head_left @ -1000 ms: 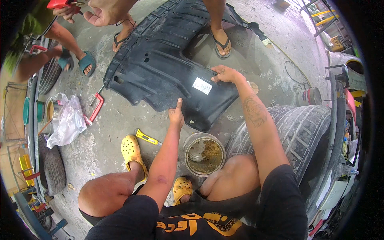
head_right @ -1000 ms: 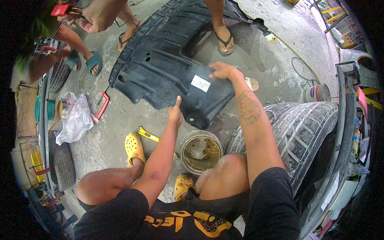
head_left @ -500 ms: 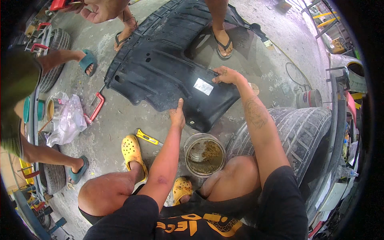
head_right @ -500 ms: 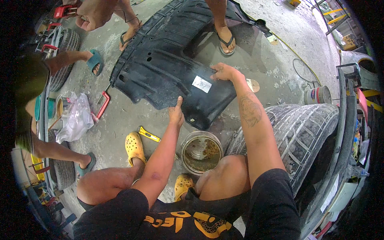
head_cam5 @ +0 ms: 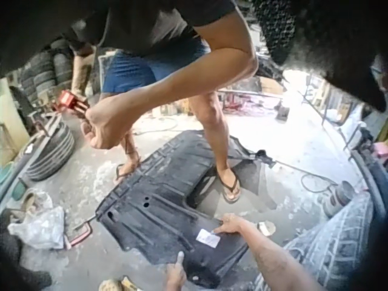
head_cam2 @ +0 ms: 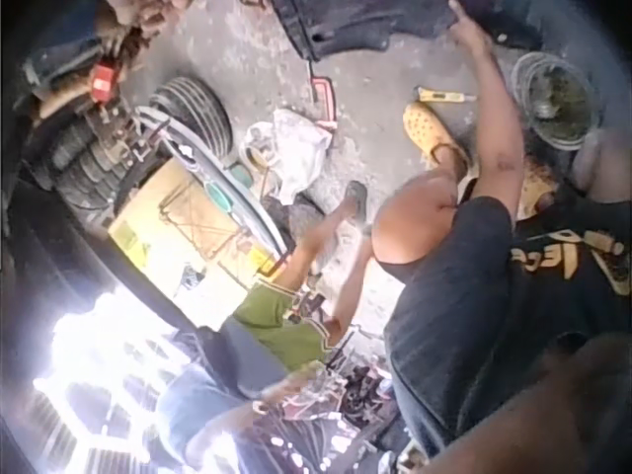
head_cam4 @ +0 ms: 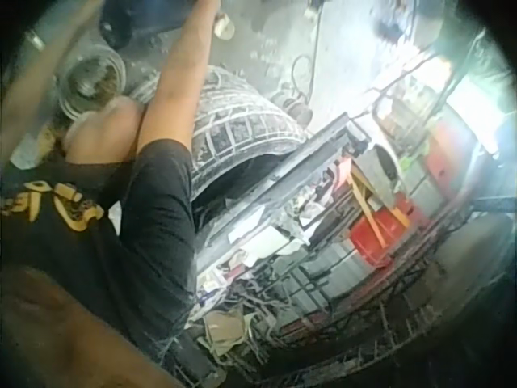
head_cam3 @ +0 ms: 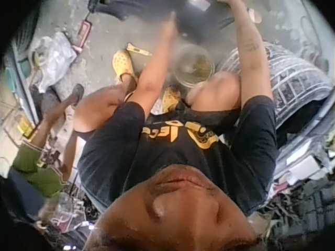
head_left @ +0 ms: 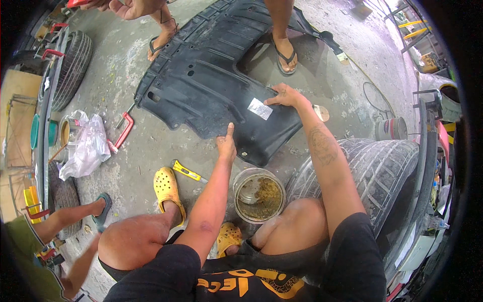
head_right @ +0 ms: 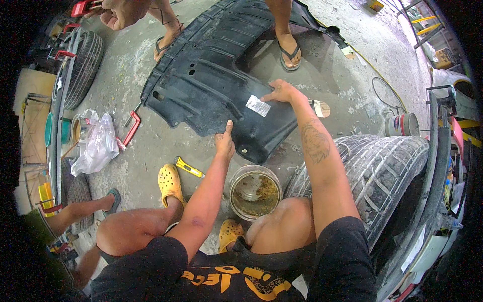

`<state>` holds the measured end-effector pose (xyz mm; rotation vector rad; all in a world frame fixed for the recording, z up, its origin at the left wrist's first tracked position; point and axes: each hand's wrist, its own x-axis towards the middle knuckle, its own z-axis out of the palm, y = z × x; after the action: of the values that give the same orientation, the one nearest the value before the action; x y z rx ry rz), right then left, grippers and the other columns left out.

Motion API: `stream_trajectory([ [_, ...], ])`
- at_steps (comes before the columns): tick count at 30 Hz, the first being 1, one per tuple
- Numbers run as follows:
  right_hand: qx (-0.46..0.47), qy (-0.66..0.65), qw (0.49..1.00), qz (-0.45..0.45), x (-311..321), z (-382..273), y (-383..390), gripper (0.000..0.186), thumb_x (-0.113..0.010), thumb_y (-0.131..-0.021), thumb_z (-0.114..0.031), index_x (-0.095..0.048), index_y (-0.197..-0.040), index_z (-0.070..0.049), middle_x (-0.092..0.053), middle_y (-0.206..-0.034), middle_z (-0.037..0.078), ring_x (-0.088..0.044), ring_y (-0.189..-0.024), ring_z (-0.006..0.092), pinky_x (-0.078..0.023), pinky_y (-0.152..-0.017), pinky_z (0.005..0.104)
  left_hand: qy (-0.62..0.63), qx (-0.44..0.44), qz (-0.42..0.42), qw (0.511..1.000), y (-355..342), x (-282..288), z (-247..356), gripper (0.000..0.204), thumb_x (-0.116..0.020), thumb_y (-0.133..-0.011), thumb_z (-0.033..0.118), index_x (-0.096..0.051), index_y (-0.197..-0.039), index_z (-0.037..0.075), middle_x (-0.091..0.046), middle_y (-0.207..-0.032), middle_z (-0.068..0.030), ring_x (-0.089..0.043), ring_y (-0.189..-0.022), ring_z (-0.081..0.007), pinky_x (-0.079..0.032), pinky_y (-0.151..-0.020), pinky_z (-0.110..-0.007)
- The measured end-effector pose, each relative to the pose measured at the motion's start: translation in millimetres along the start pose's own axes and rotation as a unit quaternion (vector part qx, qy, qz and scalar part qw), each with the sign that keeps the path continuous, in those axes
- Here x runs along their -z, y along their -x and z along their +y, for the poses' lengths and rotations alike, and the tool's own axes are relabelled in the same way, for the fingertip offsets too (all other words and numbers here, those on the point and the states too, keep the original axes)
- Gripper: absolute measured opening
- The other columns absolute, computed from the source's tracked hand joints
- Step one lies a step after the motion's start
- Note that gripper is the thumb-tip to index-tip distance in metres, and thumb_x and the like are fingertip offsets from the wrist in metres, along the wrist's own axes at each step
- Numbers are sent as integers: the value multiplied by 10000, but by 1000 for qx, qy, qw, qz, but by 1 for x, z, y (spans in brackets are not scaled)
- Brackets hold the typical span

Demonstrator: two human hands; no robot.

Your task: Apply tape and use a heat gun to repair a black plastic under-car shield or bumper component.

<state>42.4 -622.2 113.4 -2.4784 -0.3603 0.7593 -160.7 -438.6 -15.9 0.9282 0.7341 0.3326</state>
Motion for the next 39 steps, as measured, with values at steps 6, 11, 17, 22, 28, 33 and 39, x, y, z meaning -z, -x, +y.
stream_trajectory([
  [6,-51,-78,996,6,-13,4,-6,991,-905,-536,-334,-477,-1326,84,-528,-1356,222,-515,-1258,303,-407,-1052,344,2,31,-16,999,7,-4,3,375,-720,-885,150,-571,-1173,-38,-604,-1201,-96,-552,-1101,-192,-388,-998,-318],
  [11,-62,-110,992,8,-13,2,-5,994,-899,-544,-299,-451,-1339,98,-516,-1371,230,-514,-1259,307,-412,-1043,341,9,4,-20,1000,6,-5,-3,430,-703,-896,175,-547,-1228,-49,-588,-1233,-106,-547,-1099,-195,-405,-968,-310],
  [17,-60,-75,995,6,-13,-13,1,976,-891,-562,-294,-450,-1341,94,-513,-1372,234,-512,-1262,312,-412,-1042,346,31,-20,-29,999,-5,5,-8,366,-716,-890,155,-570,-1150,-58,-605,-1187,-102,-559,-1086,-185,-408,-990,-321],
  [22,-66,-53,996,-1,-6,10,1,995,-890,-575,-374,-454,-1355,64,-492,-1400,217,-494,-1283,316,-392,-1064,353,31,13,-33,999,9,-11,2,407,-724,-881,156,-555,-1203,-28,-592,-1221,-92,-540,-1126,-192,-388,-1013,-327],
  [28,-42,-3,999,1,-4,5,8,1035,-856,-601,-501,-445,-1362,69,-522,-1343,242,-516,-1247,310,-412,-1032,370,36,13,-30,999,16,-13,12,461,-732,-871,148,-531,-1259,-1,-575,-1257,-84,-523,-1157,-198,-368,-1035,-332],
  [33,-66,7,998,-23,-5,1,5,974,-819,-655,-466,-421,-1419,-12,-488,-1427,159,-468,-1318,281,-352,-1096,353,45,12,-35,998,12,-9,11,459,-725,-876,140,-528,-1266,-3,-572,-1263,-79,-524,-1154,-194,-370,-1033,-330],
  [39,-46,-63,985,-151,16,16,-3,920,-753,-741,-479,-395,-1432,12,-459,-1434,189,-438,-1325,259,-351,-1080,351,33,1,-41,999,8,-9,7,452,-721,-878,133,-528,-1260,-13,-581,-1250,-83,-533,-1141,-192,-381,-1026,-333],
])
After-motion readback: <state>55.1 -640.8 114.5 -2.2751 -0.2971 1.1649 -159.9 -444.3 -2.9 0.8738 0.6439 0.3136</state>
